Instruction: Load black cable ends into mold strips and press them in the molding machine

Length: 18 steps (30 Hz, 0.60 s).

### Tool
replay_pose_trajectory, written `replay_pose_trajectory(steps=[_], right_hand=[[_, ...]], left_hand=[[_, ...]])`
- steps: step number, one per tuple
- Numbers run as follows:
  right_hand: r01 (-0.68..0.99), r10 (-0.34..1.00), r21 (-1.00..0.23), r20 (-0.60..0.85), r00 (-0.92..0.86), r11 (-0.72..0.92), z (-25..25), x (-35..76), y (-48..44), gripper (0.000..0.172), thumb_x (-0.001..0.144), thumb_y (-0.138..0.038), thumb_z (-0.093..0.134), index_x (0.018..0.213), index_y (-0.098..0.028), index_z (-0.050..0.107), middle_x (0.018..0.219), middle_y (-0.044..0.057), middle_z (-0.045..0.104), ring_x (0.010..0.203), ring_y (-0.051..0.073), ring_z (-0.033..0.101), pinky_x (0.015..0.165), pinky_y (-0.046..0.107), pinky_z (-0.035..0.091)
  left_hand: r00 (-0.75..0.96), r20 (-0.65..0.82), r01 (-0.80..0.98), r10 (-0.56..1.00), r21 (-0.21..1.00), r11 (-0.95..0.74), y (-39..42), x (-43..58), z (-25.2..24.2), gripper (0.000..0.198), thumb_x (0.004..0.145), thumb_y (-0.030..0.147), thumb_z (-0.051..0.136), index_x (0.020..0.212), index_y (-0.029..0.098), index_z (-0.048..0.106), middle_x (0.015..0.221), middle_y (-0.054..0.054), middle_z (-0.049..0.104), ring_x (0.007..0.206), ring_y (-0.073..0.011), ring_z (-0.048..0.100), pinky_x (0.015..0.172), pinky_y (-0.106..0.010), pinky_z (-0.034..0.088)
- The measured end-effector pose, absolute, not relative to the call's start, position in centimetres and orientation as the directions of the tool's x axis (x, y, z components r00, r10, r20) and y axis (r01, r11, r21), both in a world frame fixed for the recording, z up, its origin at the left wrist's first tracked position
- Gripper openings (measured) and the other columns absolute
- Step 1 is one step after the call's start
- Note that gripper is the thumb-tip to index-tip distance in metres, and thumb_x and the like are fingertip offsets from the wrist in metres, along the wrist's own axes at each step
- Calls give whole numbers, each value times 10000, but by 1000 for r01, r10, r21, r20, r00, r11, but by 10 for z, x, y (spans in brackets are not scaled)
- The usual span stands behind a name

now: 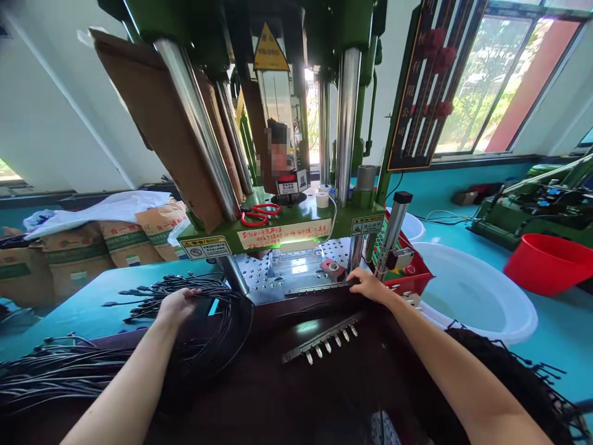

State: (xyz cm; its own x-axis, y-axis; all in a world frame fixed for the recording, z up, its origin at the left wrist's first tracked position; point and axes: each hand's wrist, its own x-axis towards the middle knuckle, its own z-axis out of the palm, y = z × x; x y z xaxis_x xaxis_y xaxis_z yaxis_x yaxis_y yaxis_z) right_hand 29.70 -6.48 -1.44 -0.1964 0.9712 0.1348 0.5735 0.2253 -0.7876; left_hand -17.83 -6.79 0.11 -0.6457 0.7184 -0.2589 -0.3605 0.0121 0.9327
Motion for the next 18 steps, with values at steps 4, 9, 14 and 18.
replay_pose_trajectory(steps=[4, 9, 14, 18], right_hand=[[727, 945, -604, 188, -269, 327, -18, 290, -63, 166, 590, -82, 564, 732, -149, 618, 880, 57, 547, 903, 229, 496, 886, 420, 348], [729, 837, -426, 154, -526, 536, -2, 284, -99, 340, 697, -17, 421, 944, -148, 615, 966, 82, 555, 954, 203, 487, 891, 337, 348], [686, 693, -176, -28, -721, 706, 6, 281, -145, 407, 652, 26, 464, 992, -151, 600, 973, 97, 575, 912, 221, 512, 833, 340, 367], [742, 737, 37, -157, -657, 669, 16, 276, -153, 318, 635, -6, 508, 912, -133, 599, 907, 120, 571, 868, 253, 525, 737, 334, 380]], left_hand=[[-609, -301, -200, 734, 954, 225, -73, -185, -6, 144, 646, 21, 564, 586, 121, 479, 513, 11, 505, 477, -100, 496, 507, -225, 407], [-600, -235, 61, 765, 940, 337, -93, -187, 16, 94, 638, 185, 647, 619, 122, 580, 517, -3, 538, 447, -111, 443, 424, -212, 301], [-181, 191, 467, 965, 880, -86, -154, -96, 54, 74, 671, 252, 603, 693, 182, 612, 606, 15, 576, 563, -127, 484, 522, -213, 354], [528, 18, 469, 849, 827, -310, -227, 5, 52, 126, 722, 311, 584, 780, 226, 657, 713, -5, 624, 641, -150, 522, 582, -226, 366]])
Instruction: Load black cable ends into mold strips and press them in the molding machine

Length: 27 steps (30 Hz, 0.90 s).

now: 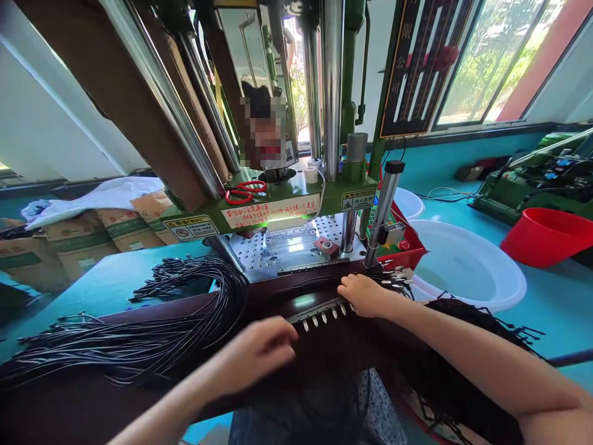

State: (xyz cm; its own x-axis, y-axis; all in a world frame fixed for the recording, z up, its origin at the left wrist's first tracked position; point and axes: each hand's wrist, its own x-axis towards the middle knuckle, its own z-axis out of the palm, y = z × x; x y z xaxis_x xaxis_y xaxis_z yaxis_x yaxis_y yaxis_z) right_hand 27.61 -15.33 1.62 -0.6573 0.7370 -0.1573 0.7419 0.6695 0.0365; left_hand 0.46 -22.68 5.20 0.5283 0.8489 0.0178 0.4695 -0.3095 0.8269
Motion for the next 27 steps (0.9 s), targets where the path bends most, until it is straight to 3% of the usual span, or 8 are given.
replay_pose_trajectory(steps=[5, 9, 11, 13, 15, 17, 22, 27], right_hand=[[831, 817, -17, -175, -550, 556, 50, 278, -140, 269, 613, -36, 491, 806, -180, 609, 781, 68, 617, 694, 212, 568, 521, 257, 313], [879, 871, -75, -120, -477, 471, 70, 279, -115, 289, 606, -67, 489, 818, -198, 634, 784, 53, 650, 731, 218, 582, 540, 255, 307], [893, 893, -111, -73, -445, 436, 75, 277, -98, 326, 603, -63, 484, 852, -201, 643, 828, 49, 658, 803, 222, 581, 586, 252, 330], [903, 911, -149, -29, -412, 403, 78, 274, -80, 334, 616, -63, 478, 869, -201, 648, 845, 41, 661, 832, 213, 577, 609, 244, 343], [907, 922, -183, -2, -387, 380, 80, 269, -62, 304, 635, -76, 490, 862, -195, 652, 826, 34, 662, 807, 199, 578, 587, 234, 345], [906, 928, -211, 5, -373, 366, 80, 263, -45, 270, 641, -79, 519, 849, -187, 653, 809, 27, 659, 775, 182, 579, 562, 222, 348], [914, 938, -245, -42, -344, 324, 71, 238, -8, 104, 776, -180, 570, 854, -148, 631, 819, 24, 633, 705, 142, 571, 601, 241, 434], [918, 954, -270, 2, -301, 290, 61, 212, 15, 234, 873, -335, 510, 994, -145, 577, 989, 45, 587, 818, 164, 577, 709, 326, 497]], left_hand=[[588, -146, 508, 796, 832, -223, -256, 64, 8, 235, 726, 416, 562, 755, 207, 667, 681, -28, 624, 618, -166, 532, 545, -240, 337], [547, -307, 476, 779, 879, 12, -237, 80, -8, 289, 668, 459, 607, 736, 180, 628, 593, -11, 595, 538, -152, 508, 490, -242, 321], [508, -364, 324, 780, 920, 219, -223, 89, -9, 296, 613, 430, 671, 699, 173, 551, 561, 0, 576, 509, -135, 499, 488, -237, 340], [458, -405, 20, 791, 895, 447, -209, 97, -7, 336, 598, 390, 701, 668, 183, 446, 585, -6, 587, 531, -123, 531, 533, -236, 385], [406, -420, -305, 812, 775, 554, -195, 103, -5, 390, 603, 356, 716, 673, 189, 371, 681, -36, 625, 621, -129, 591, 618, -241, 421], [423, -411, -467, 808, 665, 583, -181, 107, -3, 397, 605, 322, 728, 736, 186, 378, 772, -67, 647, 709, -155, 628, 671, -255, 432], [677, -272, -380, 684, 667, 641, -149, 107, 1, 484, 607, 279, 720, 996, 146, 466, 803, -94, 655, 566, -180, 619, 543, -280, 424], [586, -379, -324, 716, 700, 636, -117, 95, 10, 264, 689, 280, 638, 876, 130, 528, 662, -41, 626, 508, -146, 591, 514, -259, 417]])
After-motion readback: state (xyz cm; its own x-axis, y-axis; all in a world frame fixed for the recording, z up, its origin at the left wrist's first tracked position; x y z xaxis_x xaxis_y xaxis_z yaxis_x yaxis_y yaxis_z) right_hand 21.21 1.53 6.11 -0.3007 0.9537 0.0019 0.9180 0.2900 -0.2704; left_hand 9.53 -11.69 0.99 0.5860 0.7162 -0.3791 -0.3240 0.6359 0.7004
